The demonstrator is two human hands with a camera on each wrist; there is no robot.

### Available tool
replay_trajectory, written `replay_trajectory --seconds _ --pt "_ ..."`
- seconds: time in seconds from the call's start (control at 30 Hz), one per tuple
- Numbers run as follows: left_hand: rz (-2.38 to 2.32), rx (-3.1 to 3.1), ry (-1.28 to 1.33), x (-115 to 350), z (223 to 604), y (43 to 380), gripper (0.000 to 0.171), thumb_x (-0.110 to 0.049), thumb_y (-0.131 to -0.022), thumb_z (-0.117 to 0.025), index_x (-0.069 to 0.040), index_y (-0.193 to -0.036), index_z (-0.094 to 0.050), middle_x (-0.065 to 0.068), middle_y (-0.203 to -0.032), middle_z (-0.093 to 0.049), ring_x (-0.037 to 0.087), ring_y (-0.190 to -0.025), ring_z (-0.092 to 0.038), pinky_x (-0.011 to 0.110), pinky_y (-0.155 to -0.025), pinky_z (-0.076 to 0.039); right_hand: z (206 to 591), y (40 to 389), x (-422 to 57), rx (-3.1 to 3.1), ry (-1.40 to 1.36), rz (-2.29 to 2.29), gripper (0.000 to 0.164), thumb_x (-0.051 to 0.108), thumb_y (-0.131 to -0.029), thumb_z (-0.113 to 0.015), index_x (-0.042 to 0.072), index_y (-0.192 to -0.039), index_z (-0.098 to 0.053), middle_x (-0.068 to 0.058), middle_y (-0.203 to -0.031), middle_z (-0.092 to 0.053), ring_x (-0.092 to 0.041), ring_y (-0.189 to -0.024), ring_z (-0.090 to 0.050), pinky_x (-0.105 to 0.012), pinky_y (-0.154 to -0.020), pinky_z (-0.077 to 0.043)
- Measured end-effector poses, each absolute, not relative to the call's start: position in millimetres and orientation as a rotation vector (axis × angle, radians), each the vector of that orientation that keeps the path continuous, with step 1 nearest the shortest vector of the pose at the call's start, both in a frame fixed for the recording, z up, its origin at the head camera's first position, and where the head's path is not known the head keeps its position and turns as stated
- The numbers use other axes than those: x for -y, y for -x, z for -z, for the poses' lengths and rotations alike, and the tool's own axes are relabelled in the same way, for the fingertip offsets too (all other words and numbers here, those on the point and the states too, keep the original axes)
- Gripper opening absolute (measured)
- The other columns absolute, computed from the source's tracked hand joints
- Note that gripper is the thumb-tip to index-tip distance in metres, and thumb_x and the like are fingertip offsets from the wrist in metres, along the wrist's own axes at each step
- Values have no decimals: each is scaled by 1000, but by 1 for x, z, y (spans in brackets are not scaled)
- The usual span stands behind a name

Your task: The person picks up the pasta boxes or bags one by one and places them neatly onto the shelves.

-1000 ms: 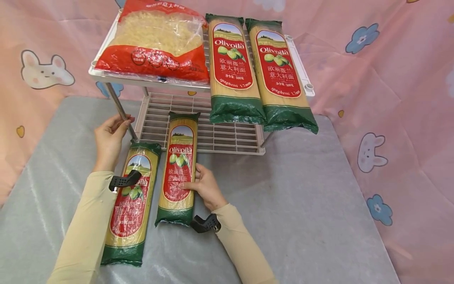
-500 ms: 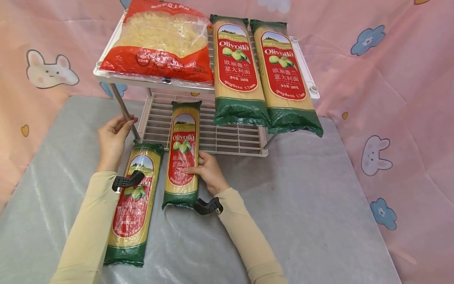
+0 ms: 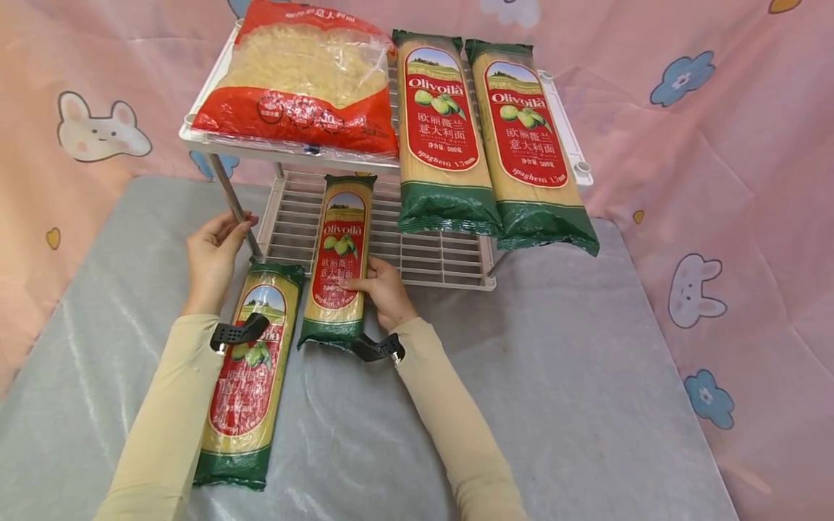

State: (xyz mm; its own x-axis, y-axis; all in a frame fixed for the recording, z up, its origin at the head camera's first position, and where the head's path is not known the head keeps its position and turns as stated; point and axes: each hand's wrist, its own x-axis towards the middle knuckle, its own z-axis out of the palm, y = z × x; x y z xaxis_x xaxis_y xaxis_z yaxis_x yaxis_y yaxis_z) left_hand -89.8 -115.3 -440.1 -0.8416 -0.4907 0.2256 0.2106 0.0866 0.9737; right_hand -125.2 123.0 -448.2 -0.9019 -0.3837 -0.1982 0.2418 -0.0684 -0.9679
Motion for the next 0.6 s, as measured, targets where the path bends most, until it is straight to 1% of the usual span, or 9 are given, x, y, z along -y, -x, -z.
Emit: replay_trajectory --seconds 0.07,0.2,0.3,0.47,0.6 --pt "1815 1864 -275 116 439 89 26 -10 -92 -62 6 -113 -64 15 -110 -67 11 -101 -63 29 -96 -46 449 130 -120 -1797 159 2029 46 -14 -79 -62 -16 -123 -48 -14 -94 -70 -15 -78 -66 -28 -76 -53" --pt "1813 1866 -265 116 439 90 25 -8 -92 -62 6 -112 -64 16 -111 -67 11 -102 -63 29 -96 -46 450 141 -116 -1838 140 2009 47 -14 -78 -63 -15 -123 -49 -24 -106 -65 -15 -81 -65 -28 -75 -53" --pt "1806 1868 -258 116 440 90 24 -8 -92 -62 6 -112 -64 16 -110 -67 10 -101 -64 29 -95 -47 451 149 -112 -1876 105 1980 48 -13 -78 -66 -14 -124 -51 -27 -111 -62 -16 -85 -64 -27 -77 -52" --pt "1800 1860 -253 116 440 90 24 -7 -92 -61 7 -111 -64 17 -109 -67 10 -100 -64 29 -95 -47 451 159 -106 -1945 69 1915 51 -11 -78 -68 -12 -126 -50 -29 -118 -59 -20 -92 -61 -29 -83 -50" --pt "1799 1852 -255 116 440 91 23 -7 -92 -61 7 -110 -65 18 -109 -67 9 -99 -64 30 -94 -47 450 162 -103 -1932 27 1891 54 -9 -79 -68 -10 -129 -49 -26 -121 -58 -22 -97 -60 -30 -86 -49"
